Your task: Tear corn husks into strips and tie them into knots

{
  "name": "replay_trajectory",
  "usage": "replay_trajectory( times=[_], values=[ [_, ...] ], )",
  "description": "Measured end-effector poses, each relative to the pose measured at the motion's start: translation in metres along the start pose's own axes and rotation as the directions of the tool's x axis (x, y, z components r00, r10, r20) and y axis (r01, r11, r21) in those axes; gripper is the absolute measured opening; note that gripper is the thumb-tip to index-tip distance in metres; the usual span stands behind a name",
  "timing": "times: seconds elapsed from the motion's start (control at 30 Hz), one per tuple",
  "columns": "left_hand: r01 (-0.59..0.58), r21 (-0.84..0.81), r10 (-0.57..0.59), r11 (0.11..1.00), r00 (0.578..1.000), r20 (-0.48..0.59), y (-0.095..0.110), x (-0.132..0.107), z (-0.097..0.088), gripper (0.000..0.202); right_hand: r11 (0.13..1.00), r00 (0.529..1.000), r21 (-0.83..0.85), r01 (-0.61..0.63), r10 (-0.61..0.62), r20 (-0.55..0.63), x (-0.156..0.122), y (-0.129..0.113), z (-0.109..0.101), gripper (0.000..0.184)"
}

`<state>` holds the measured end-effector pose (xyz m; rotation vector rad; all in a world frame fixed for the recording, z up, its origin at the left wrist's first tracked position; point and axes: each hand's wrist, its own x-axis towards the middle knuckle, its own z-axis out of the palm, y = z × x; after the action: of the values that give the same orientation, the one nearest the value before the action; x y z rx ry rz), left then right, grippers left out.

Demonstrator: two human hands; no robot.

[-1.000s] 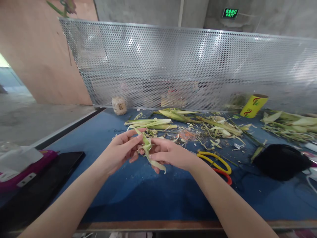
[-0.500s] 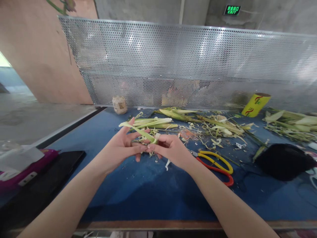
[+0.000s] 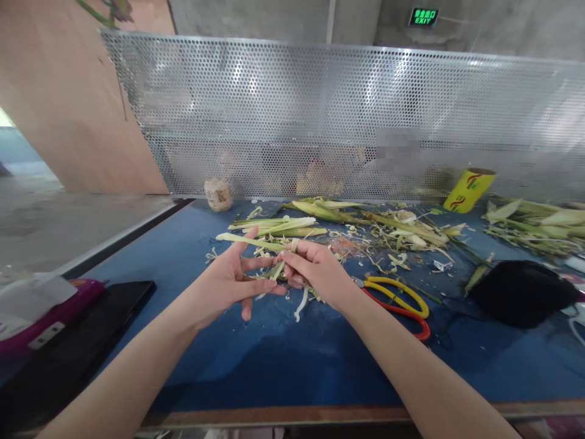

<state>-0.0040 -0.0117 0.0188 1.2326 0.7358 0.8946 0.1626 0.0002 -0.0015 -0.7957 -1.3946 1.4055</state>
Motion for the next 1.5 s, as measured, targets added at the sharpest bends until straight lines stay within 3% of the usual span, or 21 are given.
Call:
replay_trajectory(
  times=[0.23,0.33,0.47,0.7,1.07,1.23,1.3,1.5],
  values=[
    [-0.006,0.040,0.006,0.999,1.000,0.014,0.000,-0.001,-0.001,0.096,0.983,0.995,0.155,-0.097,0.090,0.051,-0.003,-0.006,-0.001,0.017],
    [-0.039,0.143,0.055,0.989,0.992,-0.114,0.001,0.000,-0.001,0.073,0.968,0.990,0.212,-0.133,0.119,0.078,-0.004,-0.007,0.001,0.017],
    [-0.145,0.148,0.180,0.978,0.948,-0.264,0.002,0.004,0.000,0.062,0.979,0.988,0.144,-0.145,0.136,0.077,-0.005,-0.005,0.004,0.019],
    [-0.181,0.437,0.305,0.881,0.923,-0.233,0.000,0.006,-0.009,0.032,0.977,0.985,0.135,-0.164,0.156,0.071,-0.003,0.003,0.001,0.017],
    [-0.165,0.485,0.315,0.859,0.917,-0.245,0.002,0.006,-0.016,0.035,0.981,0.982,0.066,-0.183,0.180,0.049,-0.003,0.002,0.001,0.018],
    [-0.163,0.327,0.209,0.931,0.972,-0.111,-0.002,0.006,-0.006,0.063,0.986,0.988,0.074,-0.153,0.152,0.016,-0.001,0.000,-0.002,0.021],
    [-0.185,0.283,0.217,0.941,0.973,-0.085,-0.005,0.007,-0.004,0.069,0.987,0.991,0.089,-0.132,0.128,0.048,-0.001,0.000,-0.001,0.022],
    [-0.207,0.329,0.248,0.921,0.965,-0.088,-0.012,0.011,-0.008,0.058,0.989,0.989,0.112,-0.093,0.078,0.127,-0.002,0.002,0.002,0.021]
  ],
)
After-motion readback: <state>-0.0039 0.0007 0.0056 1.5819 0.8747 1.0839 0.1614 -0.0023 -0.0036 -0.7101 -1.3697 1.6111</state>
